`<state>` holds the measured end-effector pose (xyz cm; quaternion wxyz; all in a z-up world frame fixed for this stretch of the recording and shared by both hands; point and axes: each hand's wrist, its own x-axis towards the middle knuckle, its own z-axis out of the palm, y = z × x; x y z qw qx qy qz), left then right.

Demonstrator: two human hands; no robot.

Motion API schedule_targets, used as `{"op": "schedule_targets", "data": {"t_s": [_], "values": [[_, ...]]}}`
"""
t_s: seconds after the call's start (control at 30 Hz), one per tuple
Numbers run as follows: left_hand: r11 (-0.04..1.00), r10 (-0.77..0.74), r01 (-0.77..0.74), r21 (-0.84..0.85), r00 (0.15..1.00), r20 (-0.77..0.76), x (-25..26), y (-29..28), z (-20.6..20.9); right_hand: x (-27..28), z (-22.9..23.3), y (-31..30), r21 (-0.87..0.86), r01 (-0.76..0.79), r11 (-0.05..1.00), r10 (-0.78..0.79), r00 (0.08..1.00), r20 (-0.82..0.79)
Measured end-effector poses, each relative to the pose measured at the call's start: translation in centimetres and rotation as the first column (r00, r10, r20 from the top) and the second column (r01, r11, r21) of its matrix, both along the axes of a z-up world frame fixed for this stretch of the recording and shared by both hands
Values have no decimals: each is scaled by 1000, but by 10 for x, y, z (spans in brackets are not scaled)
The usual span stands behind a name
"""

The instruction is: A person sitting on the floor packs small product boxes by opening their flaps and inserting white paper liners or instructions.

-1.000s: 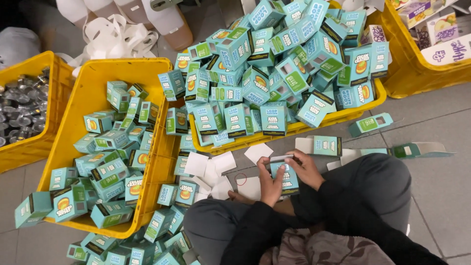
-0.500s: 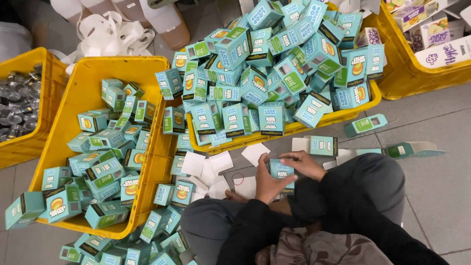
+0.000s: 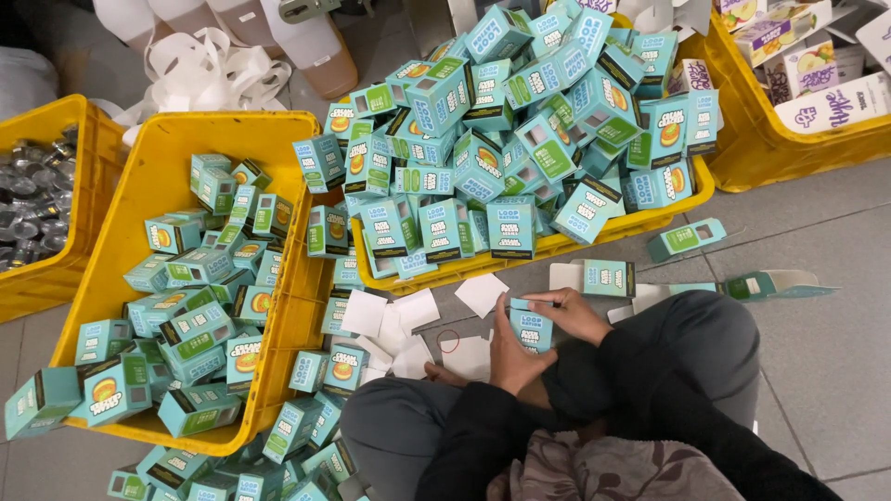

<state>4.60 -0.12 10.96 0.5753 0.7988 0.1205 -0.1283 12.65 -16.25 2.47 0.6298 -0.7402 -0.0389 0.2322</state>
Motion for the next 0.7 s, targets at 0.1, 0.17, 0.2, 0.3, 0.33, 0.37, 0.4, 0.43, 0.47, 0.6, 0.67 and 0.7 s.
{"op": "schedule_targets", "data": {"t_s": [0.1,0.17,0.2,0.3,0.33,0.37,0.4,0.43,0.47,0.6,0.67,0.7], "values": [[1000,-3,3,1,1000,-2,1,4,5,0,2,-1,39,-24,999,25,1000,-8],[1000,8,-7,-11,1000,15,1,4,2,3,2,-3,77,-31,997,32,999,-10],[1000,19,-18,-22,999,35,1,4,1,5,2,-3,117,-37,992,39,999,-9],[1000,12,-13,9,997,74,2,5,-9,3,12,-1,76,-46,996,43,998,40],[1000,10,-11,8,997,72,4,6,-6,2,16,1,76,-44,996,41,998,38],[1000,11,-12,7,997,75,6,7,-4,1,19,2,64,-41,997,37,997,61],[1000,12,-13,6,997,78,7,7,-1,0,23,4,53,-39,998,34,996,85],[1000,10,-10,7,997,77,8,7,2,0,25,5,54,-36,998,31,996,83],[1000,13,-15,27,996,92,8,7,4,0,28,7,48,-34,998,30,996,89],[999,27,-29,18,995,96,7,9,1,-4,23,12,18,-42,999,40,992,117],[999,26,-29,22,994,110,6,9,-8,-6,23,13,28,-62,998,57,987,149],[999,28,-31,26,992,124,6,9,-13,-6,22,13,36,-82,996,74,981,181]]}}
